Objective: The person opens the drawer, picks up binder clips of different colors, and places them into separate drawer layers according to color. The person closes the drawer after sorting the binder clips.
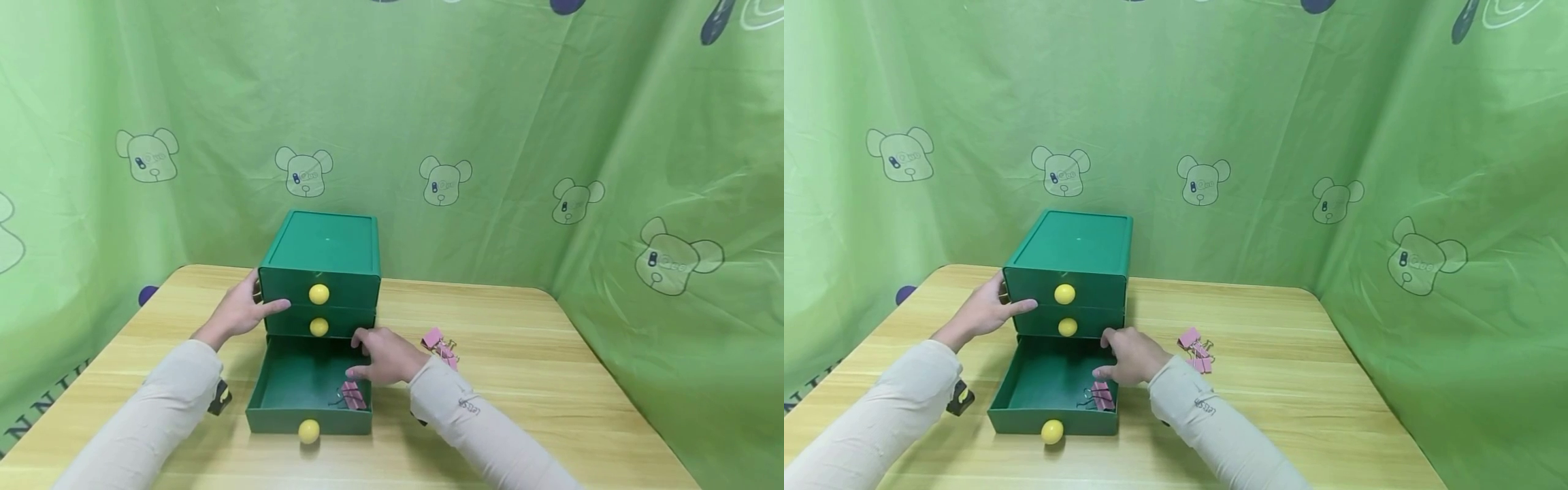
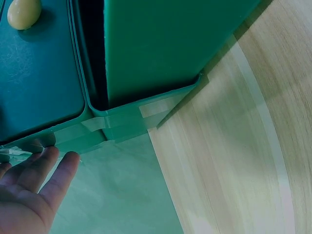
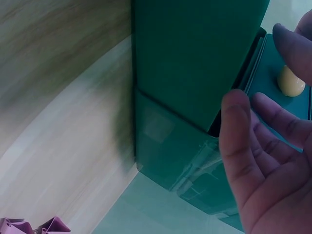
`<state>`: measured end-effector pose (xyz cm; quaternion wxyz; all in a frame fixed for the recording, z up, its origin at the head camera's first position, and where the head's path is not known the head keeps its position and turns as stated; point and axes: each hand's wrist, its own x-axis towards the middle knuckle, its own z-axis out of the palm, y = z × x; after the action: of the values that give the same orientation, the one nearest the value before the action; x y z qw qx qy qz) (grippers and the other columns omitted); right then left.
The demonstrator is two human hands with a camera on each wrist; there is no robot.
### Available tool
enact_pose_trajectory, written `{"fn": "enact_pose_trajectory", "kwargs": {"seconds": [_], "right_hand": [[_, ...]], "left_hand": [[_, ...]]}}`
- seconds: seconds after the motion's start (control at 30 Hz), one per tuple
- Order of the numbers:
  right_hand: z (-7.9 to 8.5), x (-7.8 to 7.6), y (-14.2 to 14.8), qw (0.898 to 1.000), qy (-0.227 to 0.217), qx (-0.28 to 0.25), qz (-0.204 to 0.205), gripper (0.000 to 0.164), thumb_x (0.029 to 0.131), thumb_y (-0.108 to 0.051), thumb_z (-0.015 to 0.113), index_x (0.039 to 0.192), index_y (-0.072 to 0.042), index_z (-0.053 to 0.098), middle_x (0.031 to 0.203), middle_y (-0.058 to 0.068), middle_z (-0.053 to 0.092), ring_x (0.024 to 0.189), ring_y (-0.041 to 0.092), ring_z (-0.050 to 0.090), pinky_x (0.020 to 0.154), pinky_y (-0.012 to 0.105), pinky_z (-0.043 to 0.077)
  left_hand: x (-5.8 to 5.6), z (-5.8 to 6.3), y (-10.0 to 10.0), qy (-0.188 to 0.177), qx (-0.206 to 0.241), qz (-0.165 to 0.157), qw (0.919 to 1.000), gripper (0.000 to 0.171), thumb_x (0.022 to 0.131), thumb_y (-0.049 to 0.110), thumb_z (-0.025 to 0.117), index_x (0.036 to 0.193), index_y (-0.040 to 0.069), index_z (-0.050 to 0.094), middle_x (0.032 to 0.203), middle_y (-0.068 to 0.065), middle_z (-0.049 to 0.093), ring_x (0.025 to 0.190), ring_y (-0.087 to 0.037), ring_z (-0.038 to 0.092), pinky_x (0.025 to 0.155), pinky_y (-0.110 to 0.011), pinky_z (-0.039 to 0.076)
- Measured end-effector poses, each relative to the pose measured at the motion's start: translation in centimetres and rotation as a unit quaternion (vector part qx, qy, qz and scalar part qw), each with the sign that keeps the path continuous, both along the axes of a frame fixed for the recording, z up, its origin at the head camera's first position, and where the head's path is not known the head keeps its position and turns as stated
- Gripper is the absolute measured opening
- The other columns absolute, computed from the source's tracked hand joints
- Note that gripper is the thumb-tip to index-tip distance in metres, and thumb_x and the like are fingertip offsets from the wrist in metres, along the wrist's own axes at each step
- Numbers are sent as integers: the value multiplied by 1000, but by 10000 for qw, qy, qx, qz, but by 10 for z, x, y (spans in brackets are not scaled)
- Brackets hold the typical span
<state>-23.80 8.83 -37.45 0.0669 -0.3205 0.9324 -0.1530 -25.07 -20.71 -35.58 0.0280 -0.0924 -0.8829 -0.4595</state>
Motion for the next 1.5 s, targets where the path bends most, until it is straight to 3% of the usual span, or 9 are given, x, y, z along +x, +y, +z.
{"fn": "enact_pose_trajectory", "kwargs": {"seconds": [0.23,0.6,0.8,1.07,1.23,1.5], "right_hand": [[4,0,5,9998,-37,-168,-36,43,84,-34,77,113,-7,60,90,8,62,69,13,55,65,24,50],[3,-3,20,9986,125,-506,-59,30,87,-28,74,104,-8,59,95,6,62,72,12,55,73,28,53],[-2,-11,36,9961,382,-798,-25,31,88,-23,73,106,-1,59,99,14,63,69,13,57,68,30,53],[-13,-22,59,9952,520,-697,-438,32,87,-23,74,107,-2,60,100,16,64,72,15,61,75,40,52],[-18,-26,74,9940,290,-755,-742,34,87,-21,74,108,1,60,101,19,63,74,16,60,72,37,54],[-30,-35,97,9921,527,-612,-959,31,85,-18,76,103,2,60,86,12,61,70,16,54,67,35,50]], "left_hand": [[1,1,0,-27,-8,15,10000,97,88,46,69,155,5,11,151,-30,28,135,-52,28,105,-61,32],[1,-1,0,11,-2,22,10000,96,89,45,69,155,4,12,150,-30,29,135,-52,29,105,-61,32],[1,-1,1,-16,-8,34,10000,97,89,45,69,155,5,11,151,-30,29,135,-51,29,105,-61,32],[0,-1,0,-25,18,13,10000,98,88,46,69,155,5,10,151,-30,28,135,-51,29,105,-61,33],[0,-1,0,-38,17,0,10000,98,88,46,69,155,5,10,151,-30,28,135,-51,28,104,-61,33],[0,0,0,-11,-7,7,10000,97,89,44,69,155,4,11,150,-30,28,135,-52,29,104,-61,33]]}}
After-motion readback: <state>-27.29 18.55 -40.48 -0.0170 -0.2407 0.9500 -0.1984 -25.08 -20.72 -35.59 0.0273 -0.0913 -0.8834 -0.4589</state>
